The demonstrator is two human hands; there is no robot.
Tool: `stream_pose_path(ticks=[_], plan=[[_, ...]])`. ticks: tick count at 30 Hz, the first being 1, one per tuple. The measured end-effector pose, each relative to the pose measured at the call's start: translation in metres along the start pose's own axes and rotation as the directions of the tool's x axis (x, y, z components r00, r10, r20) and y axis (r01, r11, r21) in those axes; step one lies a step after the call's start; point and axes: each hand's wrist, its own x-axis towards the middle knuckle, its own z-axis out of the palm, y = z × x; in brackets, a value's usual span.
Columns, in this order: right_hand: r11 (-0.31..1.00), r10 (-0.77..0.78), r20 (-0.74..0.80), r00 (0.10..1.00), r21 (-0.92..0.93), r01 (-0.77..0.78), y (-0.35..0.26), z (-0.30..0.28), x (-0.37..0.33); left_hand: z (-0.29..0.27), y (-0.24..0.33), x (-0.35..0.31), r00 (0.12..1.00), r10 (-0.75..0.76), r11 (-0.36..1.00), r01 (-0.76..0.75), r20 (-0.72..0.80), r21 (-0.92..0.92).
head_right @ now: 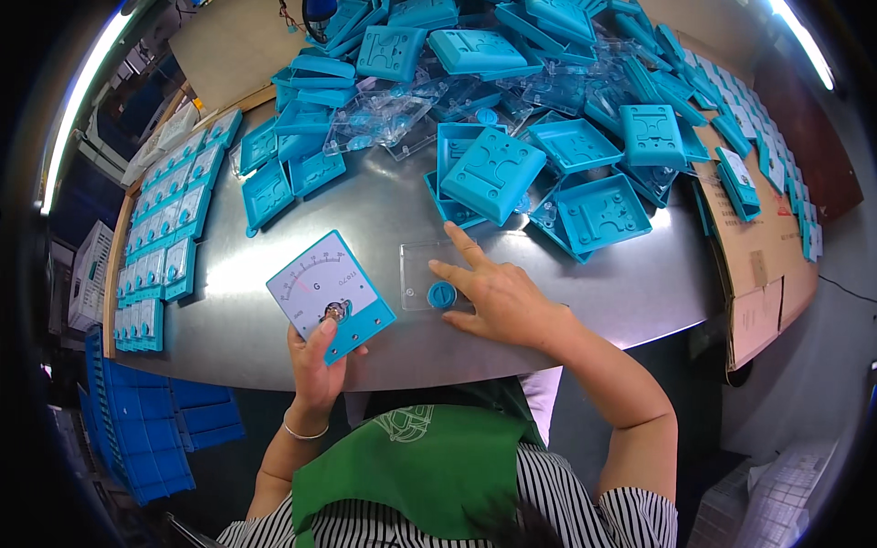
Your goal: Assembling analog galvanometer components by fitting clear plastic covers and adjustment knobs onto meter cases.
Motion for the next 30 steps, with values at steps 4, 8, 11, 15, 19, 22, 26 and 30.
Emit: stream_pose_path(ticks=[4,8,11,15,19,22,26,30], plan=[[0.999,-0.017,-0.017,1.0,0.03,0.017,-0.009,0.009,-0.008,-0.005,-0.005,-0.006,1.0,-0.023,1.0,0.022,-0.022,-0.003],[0.994,0.03,0.077,0.997,0.098,-0.038,-0.019,0.01,-0.014,-0.01,-0.008,-0.005,0.999,-0.026,0.999,0.025,-0.04,-0.025],[0.986,0.072,0.052,0.996,0.147,-0.078,-0.017,0.011,-0.012,-0.013,-0.009,-0.005,0.999,-0.031,0.998,0.03,-0.031,-0.052],[0.997,0.052,-0.001,0.999,0.051,-0.052,-0.02,0.015,-0.012,-0.012,-0.009,-0.005,0.999,-0.025,0.998,0.023,-0.043,-0.051],[0.998,0.058,-0.013,0.998,0.002,-0.058,-0.021,0.017,-0.013,-0.013,-0.008,-0.004,0.999,-0.025,0.998,0.024,-0.027,-0.063],[1.0,0.011,0.003,1.0,0.006,-0.011,-0.019,0.014,-0.013,-0.014,-0.007,-0.004,0.999,-0.03,0.998,0.028,-0.028,-0.06],[1.0,0.007,0.01,1.0,0.022,-0.007,-0.017,0.013,-0.014,-0.014,-0.007,-0.006,0.999,-0.042,0.998,0.042,0.003,-0.048],[0.99,0.041,-0.062,0.997,0.137,-0.032,-0.026,-0.002,-0.023,-0.017,-0.003,-0.008,0.999,-0.01,0.998,0.007,-0.036,-0.06]])
